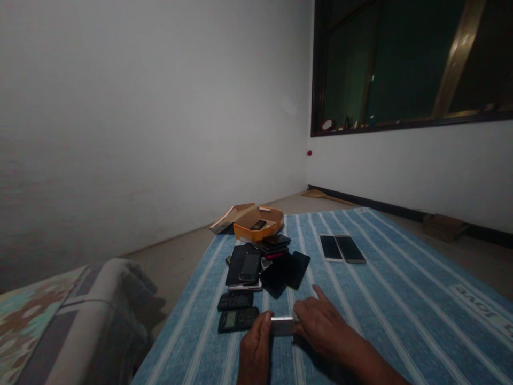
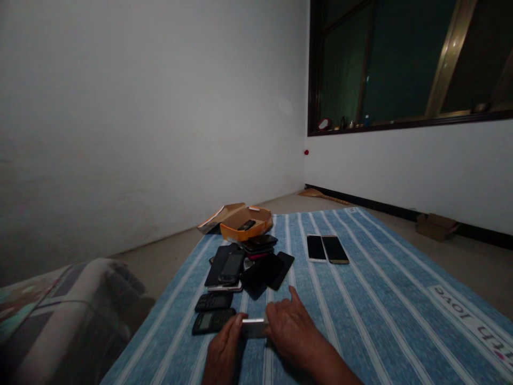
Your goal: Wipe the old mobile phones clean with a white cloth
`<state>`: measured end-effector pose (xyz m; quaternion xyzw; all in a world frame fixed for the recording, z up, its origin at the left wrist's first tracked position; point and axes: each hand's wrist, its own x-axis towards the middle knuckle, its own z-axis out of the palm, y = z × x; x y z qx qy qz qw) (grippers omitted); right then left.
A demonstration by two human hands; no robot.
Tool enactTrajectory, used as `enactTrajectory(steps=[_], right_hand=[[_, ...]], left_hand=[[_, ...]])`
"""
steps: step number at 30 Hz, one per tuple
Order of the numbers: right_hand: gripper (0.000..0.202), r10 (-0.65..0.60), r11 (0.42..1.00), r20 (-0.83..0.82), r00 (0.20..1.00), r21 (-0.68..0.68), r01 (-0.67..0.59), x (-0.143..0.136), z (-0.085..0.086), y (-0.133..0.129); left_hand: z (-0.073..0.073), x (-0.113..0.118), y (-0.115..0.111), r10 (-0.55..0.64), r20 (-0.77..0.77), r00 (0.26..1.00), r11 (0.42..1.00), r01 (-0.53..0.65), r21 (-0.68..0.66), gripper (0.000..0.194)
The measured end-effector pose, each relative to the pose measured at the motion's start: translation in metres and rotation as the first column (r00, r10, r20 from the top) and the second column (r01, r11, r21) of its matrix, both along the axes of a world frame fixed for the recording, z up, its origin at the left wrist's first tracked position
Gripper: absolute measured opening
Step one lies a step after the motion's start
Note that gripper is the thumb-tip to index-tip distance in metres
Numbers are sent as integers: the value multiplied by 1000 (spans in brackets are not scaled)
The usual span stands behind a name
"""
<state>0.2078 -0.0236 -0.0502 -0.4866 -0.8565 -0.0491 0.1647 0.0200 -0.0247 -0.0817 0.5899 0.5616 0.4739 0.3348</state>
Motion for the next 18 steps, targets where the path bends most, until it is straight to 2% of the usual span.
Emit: enactTrajectory(steps=[8, 12, 16, 18], right_hand=[[16, 102, 994, 30, 994, -38, -101, -31, 15, 7], [22, 112, 993, 6, 994, -43, -112, -44, 10, 14], [26, 116, 990, -14, 993, -80, -116, -50, 4, 21], [25, 127, 988, -29, 992, -90, -129, -50, 4, 23]], left_hand=[[-5, -4, 5, -23, 50, 999, 1000, 23, -7, 54], [-10, -9, 8, -24, 75, 997, 999, 27, -32, 61], [-19, -20, 13, 25, 46, 999, 998, -22, -56, 68], [-21, -23, 15, 13, 28, 1000, 999, -12, -50, 69]])
